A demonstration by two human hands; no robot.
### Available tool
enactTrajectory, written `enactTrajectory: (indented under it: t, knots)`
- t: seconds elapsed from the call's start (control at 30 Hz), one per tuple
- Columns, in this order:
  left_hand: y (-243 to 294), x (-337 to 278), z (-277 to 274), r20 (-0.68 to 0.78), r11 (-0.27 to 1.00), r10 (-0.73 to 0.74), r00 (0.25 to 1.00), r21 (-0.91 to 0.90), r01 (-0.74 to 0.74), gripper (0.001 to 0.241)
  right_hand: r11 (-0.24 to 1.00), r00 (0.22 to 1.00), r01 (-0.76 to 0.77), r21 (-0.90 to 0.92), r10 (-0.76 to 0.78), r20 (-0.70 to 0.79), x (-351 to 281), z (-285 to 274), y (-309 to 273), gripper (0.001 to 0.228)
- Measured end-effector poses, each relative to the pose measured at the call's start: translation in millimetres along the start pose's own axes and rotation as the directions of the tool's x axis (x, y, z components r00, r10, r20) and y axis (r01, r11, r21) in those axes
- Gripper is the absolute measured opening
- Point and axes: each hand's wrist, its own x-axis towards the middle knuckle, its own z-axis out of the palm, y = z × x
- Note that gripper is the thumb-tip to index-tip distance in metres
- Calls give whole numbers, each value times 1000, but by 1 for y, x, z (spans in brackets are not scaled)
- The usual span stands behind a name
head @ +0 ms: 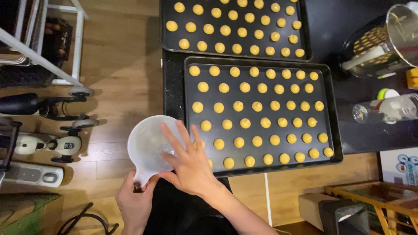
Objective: Smoothing the tops of piped cookie dough pieces with wet fingers and placing the baking trays into an industrial oven.
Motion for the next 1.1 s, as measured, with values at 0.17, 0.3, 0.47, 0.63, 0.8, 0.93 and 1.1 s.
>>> enactTrajectory:
  t: [0.17, 0.3, 0.47, 0.63, 0.8, 0.93, 1.1]
  knots:
    - [4, -3, 9, 25, 995, 62, 998, 71, -64, 27, 995, 997, 64, -82, -66, -30, -5, -13, 6, 55]
    - [13, -3, 9, 1, 1000, 23, 1000, 16, -23, 29, 987, 944, -151, 47, 159, -288, 6, -8, 60, 47]
    - [15, 3, -1, -54, 989, -83, 995, -125, 76, 24, 923, 957, -284, -259, 254, -142, 20, 65, 164, 41]
    - [14, 5, -13, -97, 998, -30, 995, -51, 26, 26, 886, 965, -264, -383, 243, -102, 21, 85, 168, 39]
    - [15, 7, -11, -99, 990, -30, 995, -139, 17, 24, 878, 951, -310, -366, 288, -115, 15, 81, 161, 41]
    - [8, 12, -9, -89, 991, -72, 993, -120, 61, 26, 869, 925, -381, -315, 356, -136, 3, 78, 158, 44]
    - [8, 18, -7, -63, 985, -65, 996, -162, 54, 25, 834, 868, -476, -279, 394, -303, -26, 59, 164, 46]
